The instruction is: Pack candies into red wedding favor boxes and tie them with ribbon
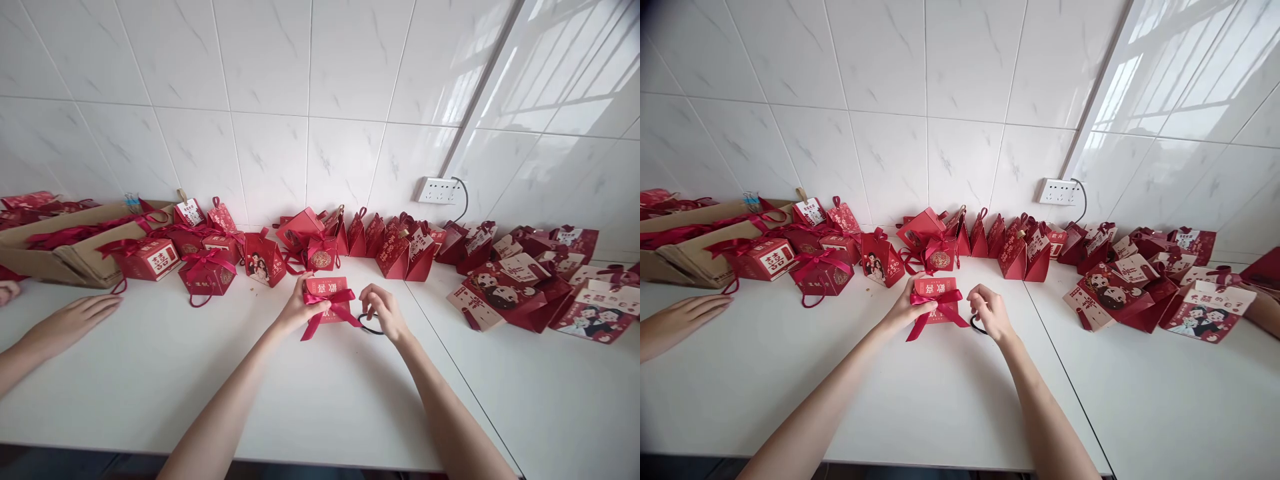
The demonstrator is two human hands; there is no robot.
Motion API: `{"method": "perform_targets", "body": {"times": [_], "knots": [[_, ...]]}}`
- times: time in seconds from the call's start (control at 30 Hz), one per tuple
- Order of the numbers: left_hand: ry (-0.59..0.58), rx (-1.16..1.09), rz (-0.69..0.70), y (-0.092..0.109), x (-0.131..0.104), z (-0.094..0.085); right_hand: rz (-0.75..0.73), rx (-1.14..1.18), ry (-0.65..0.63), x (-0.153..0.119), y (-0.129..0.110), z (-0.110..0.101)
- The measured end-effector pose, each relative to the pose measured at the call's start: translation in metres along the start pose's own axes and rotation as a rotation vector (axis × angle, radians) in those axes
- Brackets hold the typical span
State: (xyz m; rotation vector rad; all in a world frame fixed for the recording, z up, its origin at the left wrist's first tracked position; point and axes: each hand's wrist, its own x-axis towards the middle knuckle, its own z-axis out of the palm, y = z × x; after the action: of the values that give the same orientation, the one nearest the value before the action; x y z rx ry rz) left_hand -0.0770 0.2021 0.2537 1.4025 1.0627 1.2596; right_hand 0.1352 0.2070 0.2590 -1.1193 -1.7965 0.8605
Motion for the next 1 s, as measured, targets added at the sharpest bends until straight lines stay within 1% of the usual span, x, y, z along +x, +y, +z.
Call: {"method": "perform_targets", "body": {"times": [0.07, 0.1, 0.13, 0.23, 0.27, 0.3, 0.37, 0.43, 0.57, 0.8, 1.0], "knots": [[-0.037, 0.017, 0.034, -0.001, -0.001, 0.002, -0.007, 0.010, 0.026, 0.000, 0.000, 0.008], [-0.020, 0.029, 0.061, -0.003, -0.001, 0.003, -0.012, 0.008, 0.033, 0.000, 0.001, 0.013], [0.028, 0.045, 0.091, -0.004, -0.002, 0.005, -0.017, 0.004, 0.041, 0.000, 0.001, 0.017], [0.276, 0.128, 0.151, -0.010, -0.002, 0.013, -0.026, -0.007, 0.083, 0.000, 0.004, 0.026], [0.336, 0.159, 0.152, -0.012, -0.003, 0.016, -0.025, -0.008, 0.098, 0.001, 0.004, 0.027], [0.362, 0.180, 0.147, -0.013, -0.004, 0.018, -0.023, -0.007, 0.113, 0.001, 0.005, 0.028], [0.347, 0.179, 0.150, -0.015, -0.005, 0.021, -0.014, -0.002, 0.134, 0.001, 0.007, 0.030], [0.332, 0.160, 0.192, -0.015, -0.006, 0.022, -0.003, 0.012, 0.140, 0.001, 0.007, 0.031], [0.387, 0.182, 0.238, -0.017, -0.007, 0.024, 0.026, 0.078, 0.133, 0.000, 0.005, 0.034], [0.523, 0.201, 0.186, -0.023, -0.005, 0.032, 0.069, 0.302, 0.071, -0.001, 0.000, 0.035], [0.563, 0.198, 0.155, -0.026, -0.003, 0.035, 0.097, 0.446, 0.063, 0.000, -0.001, 0.037]]}}
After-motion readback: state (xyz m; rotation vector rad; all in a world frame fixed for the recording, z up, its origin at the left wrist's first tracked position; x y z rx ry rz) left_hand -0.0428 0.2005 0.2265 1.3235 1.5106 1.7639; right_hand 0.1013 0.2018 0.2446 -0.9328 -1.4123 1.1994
